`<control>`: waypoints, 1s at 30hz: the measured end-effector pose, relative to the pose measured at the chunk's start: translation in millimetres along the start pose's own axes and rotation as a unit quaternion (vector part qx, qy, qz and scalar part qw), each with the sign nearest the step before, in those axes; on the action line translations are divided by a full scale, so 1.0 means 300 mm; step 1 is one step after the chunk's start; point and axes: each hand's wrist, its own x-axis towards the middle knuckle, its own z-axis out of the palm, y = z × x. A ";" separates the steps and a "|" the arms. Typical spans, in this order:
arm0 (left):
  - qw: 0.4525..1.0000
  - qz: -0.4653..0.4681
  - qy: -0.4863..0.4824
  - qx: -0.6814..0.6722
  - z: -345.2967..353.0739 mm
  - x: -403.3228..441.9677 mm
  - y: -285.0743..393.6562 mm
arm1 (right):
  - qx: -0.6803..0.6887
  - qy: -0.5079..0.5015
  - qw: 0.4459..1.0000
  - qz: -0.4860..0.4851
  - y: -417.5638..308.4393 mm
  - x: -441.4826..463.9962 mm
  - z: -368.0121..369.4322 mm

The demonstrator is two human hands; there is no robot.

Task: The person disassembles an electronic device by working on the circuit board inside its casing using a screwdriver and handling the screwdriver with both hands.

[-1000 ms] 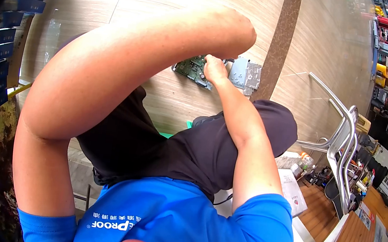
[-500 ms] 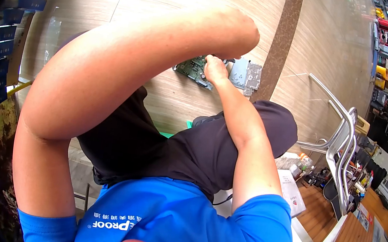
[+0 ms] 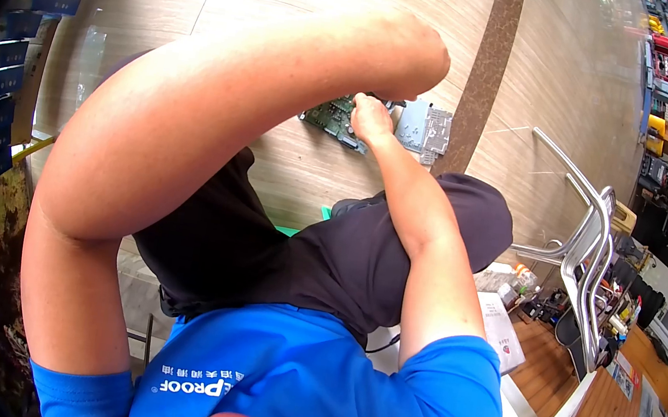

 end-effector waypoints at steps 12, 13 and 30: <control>1.000 0.004 0.002 0.001 0.002 0.005 0.002 | -0.011 -0.007 1.000 0.001 0.006 -0.002 0.015; 1.000 0.004 0.002 0.000 0.002 0.005 0.002 | -0.011 -0.009 1.000 0.003 0.001 -0.002 0.010; 1.000 0.010 0.007 0.010 0.006 0.005 0.001 | -0.013 -0.016 1.000 -0.015 -0.008 -0.004 0.009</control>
